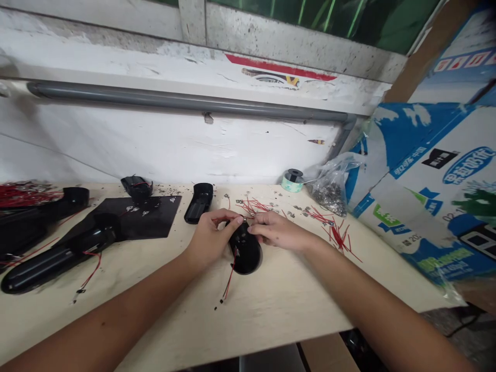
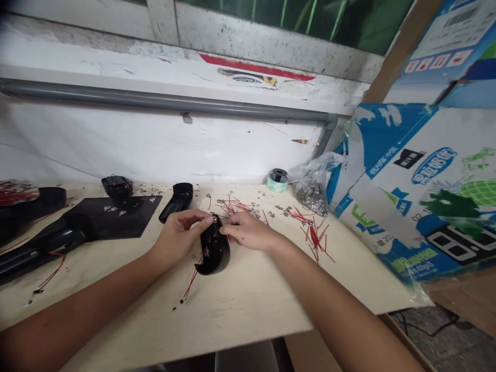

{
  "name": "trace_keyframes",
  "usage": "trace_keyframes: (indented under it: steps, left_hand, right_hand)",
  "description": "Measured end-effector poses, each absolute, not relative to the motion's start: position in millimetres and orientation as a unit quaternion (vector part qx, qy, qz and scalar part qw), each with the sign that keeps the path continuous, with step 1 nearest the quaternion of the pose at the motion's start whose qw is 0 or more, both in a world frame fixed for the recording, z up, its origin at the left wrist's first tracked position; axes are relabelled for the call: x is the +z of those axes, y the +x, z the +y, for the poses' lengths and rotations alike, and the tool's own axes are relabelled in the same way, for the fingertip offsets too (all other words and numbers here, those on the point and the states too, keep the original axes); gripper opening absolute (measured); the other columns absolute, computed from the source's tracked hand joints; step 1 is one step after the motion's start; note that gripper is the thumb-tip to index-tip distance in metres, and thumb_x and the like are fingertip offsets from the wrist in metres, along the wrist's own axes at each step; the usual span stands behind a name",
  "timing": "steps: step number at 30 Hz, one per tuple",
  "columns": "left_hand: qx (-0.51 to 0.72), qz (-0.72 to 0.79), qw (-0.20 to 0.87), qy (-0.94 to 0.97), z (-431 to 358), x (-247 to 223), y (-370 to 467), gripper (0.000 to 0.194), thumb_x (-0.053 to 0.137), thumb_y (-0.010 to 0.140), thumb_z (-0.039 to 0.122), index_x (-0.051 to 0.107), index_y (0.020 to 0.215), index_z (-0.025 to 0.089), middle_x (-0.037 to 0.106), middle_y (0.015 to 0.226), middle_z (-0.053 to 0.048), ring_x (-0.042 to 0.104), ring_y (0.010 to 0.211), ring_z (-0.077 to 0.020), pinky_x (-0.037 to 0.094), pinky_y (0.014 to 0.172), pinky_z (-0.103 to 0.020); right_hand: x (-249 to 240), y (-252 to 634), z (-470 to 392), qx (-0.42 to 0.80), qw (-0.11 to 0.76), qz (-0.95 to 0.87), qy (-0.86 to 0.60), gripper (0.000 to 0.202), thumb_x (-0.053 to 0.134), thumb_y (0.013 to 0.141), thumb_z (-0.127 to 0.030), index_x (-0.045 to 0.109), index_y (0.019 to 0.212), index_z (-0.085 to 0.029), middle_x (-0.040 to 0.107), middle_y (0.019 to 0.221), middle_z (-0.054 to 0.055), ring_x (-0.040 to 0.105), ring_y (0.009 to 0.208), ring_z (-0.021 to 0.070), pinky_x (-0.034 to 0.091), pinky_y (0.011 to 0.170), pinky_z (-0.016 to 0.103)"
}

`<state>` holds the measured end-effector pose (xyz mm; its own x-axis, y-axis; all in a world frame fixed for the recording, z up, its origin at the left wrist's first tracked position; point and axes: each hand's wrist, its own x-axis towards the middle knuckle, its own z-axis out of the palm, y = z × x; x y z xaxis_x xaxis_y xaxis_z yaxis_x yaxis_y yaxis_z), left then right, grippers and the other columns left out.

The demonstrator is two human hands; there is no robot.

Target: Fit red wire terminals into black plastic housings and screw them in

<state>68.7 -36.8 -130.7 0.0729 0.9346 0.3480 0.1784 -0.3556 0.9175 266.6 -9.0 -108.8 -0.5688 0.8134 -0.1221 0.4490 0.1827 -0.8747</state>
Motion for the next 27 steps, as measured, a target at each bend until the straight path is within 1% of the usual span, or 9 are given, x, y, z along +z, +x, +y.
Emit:
trace_keyframes:
  steps: [2,4,6,9,13,20,27]
  left_hand:
    - [0.512,0.448,0.329,0.655,-39.3,-129.7,68.8,0.017,0.067,0.085,0.033,0.071,0.083,0.017,0.071,0.087,-0.005,0.064,0.086,-0.0156,0.050,0.083,-0.031]
    - [0.494,0.453,0.291,0.683,-42.8,-127.9,69.2,0.017,0.064,0.087,0.032,0.071,0.084,0.017,0.069,0.088,-0.005,0.063,0.084,-0.0151,0.050,0.081,-0.031]
    - [0.477,0.445,0.254,0.715,-45.8,-126.2,69.3,0.017,0.061,0.089,0.031,0.071,0.084,0.018,0.068,0.087,-0.004,0.062,0.082,-0.0146,0.049,0.078,-0.030]
    - [0.458,0.432,0.220,0.745,-47.3,-124.9,68.3,0.019,0.058,0.091,0.028,0.072,0.084,0.018,0.067,0.086,-0.005,0.061,0.081,-0.0148,0.049,0.077,-0.030]
    - [0.441,0.430,0.214,0.758,-46.1,-124.5,66.4,0.020,0.056,0.092,0.025,0.072,0.082,0.018,0.065,0.082,-0.005,0.060,0.077,-0.0143,0.048,0.073,-0.030]
    - [0.424,0.418,0.206,0.777,-47.1,-122.1,66.1,0.019,0.057,0.091,0.021,0.073,0.082,0.018,0.066,0.083,-0.005,0.060,0.079,-0.0143,0.047,0.072,-0.029]
    - [0.420,0.421,0.195,0.780,-46.8,-123.1,66.2,0.018,0.059,0.091,0.021,0.072,0.078,0.018,0.066,0.079,-0.004,0.059,0.075,-0.0131,0.046,0.071,-0.028]
  right_hand:
    - [-110.0,265.0,-9.5,0.466,0.214,-0.742,-0.431,0.028,0.056,0.086,-0.035,0.052,0.068,-0.014,0.047,0.057,-0.001,0.038,0.050,0.0067,0.025,0.047,0.020]
    - [-111.1,263.1,-9.7,0.441,0.238,-0.743,-0.444,0.027,0.054,0.085,-0.034,0.050,0.067,-0.014,0.046,0.057,-0.002,0.039,0.051,0.0066,0.025,0.048,0.020]
    - [-112.5,262.0,-9.1,0.427,0.252,-0.740,-0.454,0.025,0.054,0.084,-0.034,0.051,0.068,-0.014,0.046,0.058,-0.002,0.039,0.052,0.0065,0.025,0.048,0.019]
    - [-115.0,261.7,-7.7,0.435,0.255,-0.732,-0.457,0.025,0.053,0.084,-0.034,0.052,0.069,-0.014,0.045,0.057,-0.002,0.037,0.050,0.0066,0.024,0.046,0.020]
    - [-117.5,261.8,-7.5,0.442,0.263,-0.734,-0.444,0.025,0.053,0.085,-0.034,0.052,0.069,-0.014,0.047,0.057,-0.002,0.039,0.051,0.0067,0.025,0.047,0.020]
    - [-116.7,260.0,-9.6,0.435,0.283,-0.736,-0.435,0.024,0.054,0.084,-0.032,0.051,0.068,-0.014,0.046,0.057,-0.003,0.037,0.050,0.0064,0.027,0.050,0.019]
    - [-117.2,259.6,-9.9,0.430,0.281,-0.736,-0.442,0.024,0.053,0.084,-0.031,0.049,0.067,-0.015,0.044,0.054,-0.004,0.036,0.049,0.0061,0.025,0.048,0.019]
